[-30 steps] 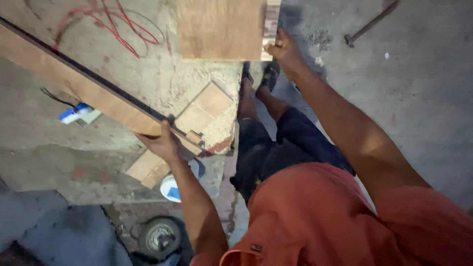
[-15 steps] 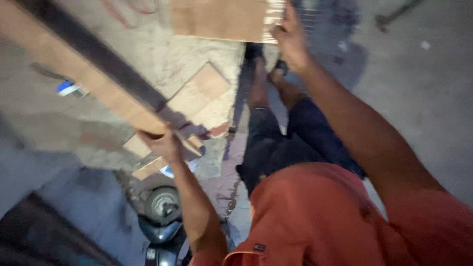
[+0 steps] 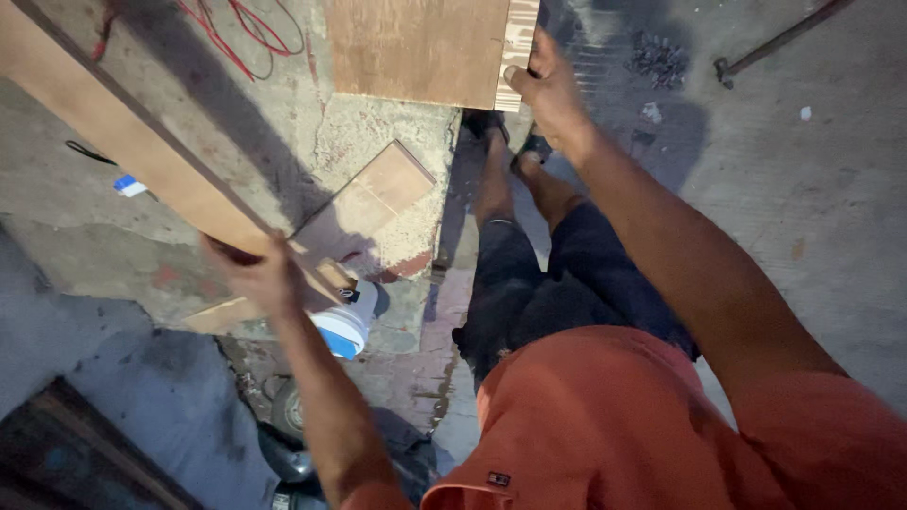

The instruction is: The person hammers nails along the edge of a plywood panel on the floor, then carries the panel to a work area and aligns it with wooden strips and other panels. They measure a strip with a tape measure and mark it with a pencil, fit the pieces together, and finally begin cutting a panel with a circular saw.

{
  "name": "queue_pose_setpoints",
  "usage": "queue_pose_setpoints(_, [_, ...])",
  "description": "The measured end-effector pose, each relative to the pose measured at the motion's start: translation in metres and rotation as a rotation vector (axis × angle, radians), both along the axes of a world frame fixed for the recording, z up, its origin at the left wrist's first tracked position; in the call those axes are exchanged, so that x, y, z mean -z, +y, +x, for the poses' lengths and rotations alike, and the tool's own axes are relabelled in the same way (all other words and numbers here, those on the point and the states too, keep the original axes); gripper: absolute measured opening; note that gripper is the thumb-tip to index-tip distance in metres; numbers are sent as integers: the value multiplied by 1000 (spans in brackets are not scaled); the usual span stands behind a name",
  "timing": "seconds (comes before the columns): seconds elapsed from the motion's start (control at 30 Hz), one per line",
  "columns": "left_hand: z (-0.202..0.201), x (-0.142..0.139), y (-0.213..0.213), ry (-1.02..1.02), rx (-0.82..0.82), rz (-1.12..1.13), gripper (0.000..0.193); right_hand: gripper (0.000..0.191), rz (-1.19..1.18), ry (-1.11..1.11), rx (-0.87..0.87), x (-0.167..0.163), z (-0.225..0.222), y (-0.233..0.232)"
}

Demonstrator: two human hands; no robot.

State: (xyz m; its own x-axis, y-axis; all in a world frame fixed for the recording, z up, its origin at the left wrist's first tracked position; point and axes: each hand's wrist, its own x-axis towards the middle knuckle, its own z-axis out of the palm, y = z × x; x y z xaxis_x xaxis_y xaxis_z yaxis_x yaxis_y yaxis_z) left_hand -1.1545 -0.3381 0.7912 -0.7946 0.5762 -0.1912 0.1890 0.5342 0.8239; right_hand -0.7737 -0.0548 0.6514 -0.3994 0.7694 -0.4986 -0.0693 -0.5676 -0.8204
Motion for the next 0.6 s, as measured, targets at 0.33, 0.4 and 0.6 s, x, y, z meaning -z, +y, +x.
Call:
queue_pose_setpoints(0.33, [153,-54,70,-233,355,-146,96,61,-74,21,129,-15,-12,13])
queue_pose_setpoints(0.4, [159,-49,122,17,499,-159,99,63,-97,36,159,-16,-13,10])
queue_pose_setpoints(0.6, [177,-9,262,119,524,-108,98,61,-97,-27,135,-12,-14,6])
